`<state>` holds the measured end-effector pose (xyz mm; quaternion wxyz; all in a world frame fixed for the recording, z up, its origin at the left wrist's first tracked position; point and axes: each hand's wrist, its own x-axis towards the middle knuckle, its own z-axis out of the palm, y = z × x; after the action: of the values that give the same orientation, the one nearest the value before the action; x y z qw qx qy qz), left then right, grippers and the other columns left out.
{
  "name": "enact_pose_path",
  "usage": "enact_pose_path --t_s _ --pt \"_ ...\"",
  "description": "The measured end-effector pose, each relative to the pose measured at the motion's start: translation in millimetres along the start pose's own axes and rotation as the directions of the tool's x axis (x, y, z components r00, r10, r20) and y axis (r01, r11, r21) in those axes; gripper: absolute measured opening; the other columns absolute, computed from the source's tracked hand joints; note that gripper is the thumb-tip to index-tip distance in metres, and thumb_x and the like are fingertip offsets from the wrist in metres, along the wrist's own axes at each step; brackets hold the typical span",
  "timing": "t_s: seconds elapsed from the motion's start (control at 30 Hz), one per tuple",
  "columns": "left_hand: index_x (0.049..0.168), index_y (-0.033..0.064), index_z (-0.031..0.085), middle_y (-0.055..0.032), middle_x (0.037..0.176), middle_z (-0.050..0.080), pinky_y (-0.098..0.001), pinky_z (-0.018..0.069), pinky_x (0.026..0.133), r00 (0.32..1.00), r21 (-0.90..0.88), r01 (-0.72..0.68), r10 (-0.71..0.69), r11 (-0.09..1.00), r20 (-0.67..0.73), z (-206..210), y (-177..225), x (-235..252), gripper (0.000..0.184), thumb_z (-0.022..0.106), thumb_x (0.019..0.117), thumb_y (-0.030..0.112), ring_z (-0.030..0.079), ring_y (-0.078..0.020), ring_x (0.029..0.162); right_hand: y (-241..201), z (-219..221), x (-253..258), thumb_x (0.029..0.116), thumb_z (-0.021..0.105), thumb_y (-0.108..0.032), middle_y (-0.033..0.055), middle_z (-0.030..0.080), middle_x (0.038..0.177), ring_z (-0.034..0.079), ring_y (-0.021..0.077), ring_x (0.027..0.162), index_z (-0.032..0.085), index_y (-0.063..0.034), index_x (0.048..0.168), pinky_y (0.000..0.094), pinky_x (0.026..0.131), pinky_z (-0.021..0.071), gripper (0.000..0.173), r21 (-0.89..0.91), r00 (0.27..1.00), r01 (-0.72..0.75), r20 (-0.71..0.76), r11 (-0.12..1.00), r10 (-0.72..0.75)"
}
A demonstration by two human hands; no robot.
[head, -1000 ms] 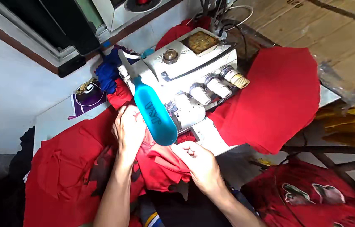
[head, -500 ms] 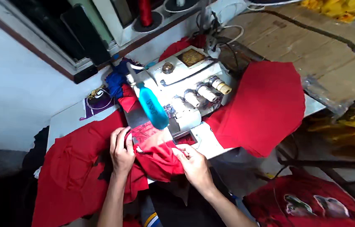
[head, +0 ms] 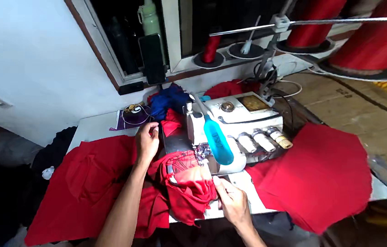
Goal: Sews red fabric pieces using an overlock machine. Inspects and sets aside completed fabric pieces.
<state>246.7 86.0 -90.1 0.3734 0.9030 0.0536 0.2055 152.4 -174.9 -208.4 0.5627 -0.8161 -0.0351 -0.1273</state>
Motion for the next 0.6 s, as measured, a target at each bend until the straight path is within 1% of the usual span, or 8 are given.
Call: enact_pose_path --t_s 0.07,0.17,0.23,0.37,0.47,0.5,0.53,0.6 --pt "0.122 0.0018 0.07 -0.019 0.122 0.069 -0.0527 0.0525 0.097 0.998 -0.026 0.041 -0.039 0.999 0.041 5.8 7.1 17.1 0.03 0.055 0.106 0.022 0.067 -0.0324 0.112 0.5 0.9 -2.1 0.1036 0.052 -0.038 -0.0093 0.056 0.056 0.051 -0.0018 0.045 0.071 -0.0114 0.077 0.0199 0.044 0.0443 0.043 -0.016 1.0 0.004 -0.021 1.0 -0.005" --pt "0.134 0.0042 0.064 -0.0207 0.131 0.064 -0.0578 0.0494 0.103 0.977 0.045 0.006 -0.015 0.999 0.212 15.3 22.0 23.7 0.048 0.062 0.1017 0.04 0.062 -0.0359 0.122 1.9 1.4 -4.4 0.1037 0.051 -0.036 -0.0092 0.057 0.055 0.051 -0.0028 0.046 0.07 -0.0116 0.074 0.0187 0.043 0.044 0.043 -0.03 0.998 0.035 -0.043 0.999 -0.037" --pt "0.137 0.0055 0.064 -0.0207 0.132 0.063 -0.0589 0.0504 0.1 0.969 0.153 -0.088 0.049 0.984 0.241 27.2 32.1 22.2 0.047 0.072 0.0956 0.027 0.061 -0.0387 0.121 1.0 2.2 -5.8 0.1034 0.051 -0.033 -0.0071 0.059 0.057 0.053 -0.0022 0.047 0.072 -0.0099 0.075 0.0188 0.044 0.0453 0.042 -0.055 0.997 0.049 -0.051 0.997 -0.052" --pt "0.115 0.0016 0.072 -0.0198 0.122 0.065 -0.0554 0.0558 0.088 0.958 0.183 -0.207 0.161 0.961 0.237 41.8 37.7 19.6 0.025 0.069 0.0911 0.009 0.066 -0.0365 0.108 -1.7 0.9 -9.2 0.1038 0.051 -0.029 -0.0032 0.062 0.06 0.055 -0.0004 0.049 0.073 -0.0053 0.079 0.0203 0.047 0.0482 0.041 -0.095 0.998 0.04 -0.034 0.995 -0.043" --pt "0.106 0.0029 0.072 -0.0124 0.139 0.06 -0.0498 0.0562 0.095 0.933 0.102 -0.312 0.284 0.945 0.223 48.0 24.0 19.6 0.021 0.073 0.0867 0.011 0.064 -0.0284 0.12 -2.5 0.5 -9.3 0.1036 0.051 -0.027 -0.0012 0.062 0.06 0.055 -0.0001 0.05 0.071 -0.0036 0.077 0.0195 0.049 0.0482 0.041 -0.107 0.998 0.055 -0.023 0.993 -0.058" --pt "0.103 0.0031 0.07 -0.012 0.134 0.064 -0.0495 0.0571 0.092 0.934 0.065 -0.314 0.295 0.947 0.202 46.2 21.8 18.8 0.019 0.074 0.086 0.011 0.066 -0.0274 0.115 -1.9 1.2 -9.7 0.1032 0.051 -0.027 -0.0014 0.061 0.06 0.055 -0.0007 0.051 0.071 -0.0039 0.076 0.019 0.05 0.0474 0.041 -0.118 0.997 0.06 -0.031 0.991 -0.065" --pt "0.104 0.0022 0.068 -0.0139 0.117 0.07 -0.05 0.0585 0.083 0.944 0.017 -0.29 0.283 0.957 0.17 42.3 20.5 17.3 0.021 0.073 0.0854 0.01 0.07 -0.0282 0.102 -0.8 1.8 -10.8 0.1032 0.052 -0.028 -0.0018 0.061 0.06 0.055 -0.0011 0.051 0.071 -0.0042 0.075 0.0187 0.05 0.0468 0.041 -0.123 0.997 0.064 -0.039 0.99 -0.069" --pt "0.113 0.0007 0.062 -0.0171 0.096 0.068 -0.0485 0.0571 0.07 0.976 -0.076 -0.167 0.176 0.983 0.131 27.9 17.4 16.3 0.026 0.069 0.0904 0.011 0.069 -0.0285 0.083 1.6 2.4 -12.0 0.1034 0.052 -0.028 -0.0013 0.063 0.061 0.056 -0.0015 0.052 0.071 -0.0039 0.077 0.0181 0.051 0.0482 0.041 -0.118 0.995 0.08 -0.046 0.99 -0.086"
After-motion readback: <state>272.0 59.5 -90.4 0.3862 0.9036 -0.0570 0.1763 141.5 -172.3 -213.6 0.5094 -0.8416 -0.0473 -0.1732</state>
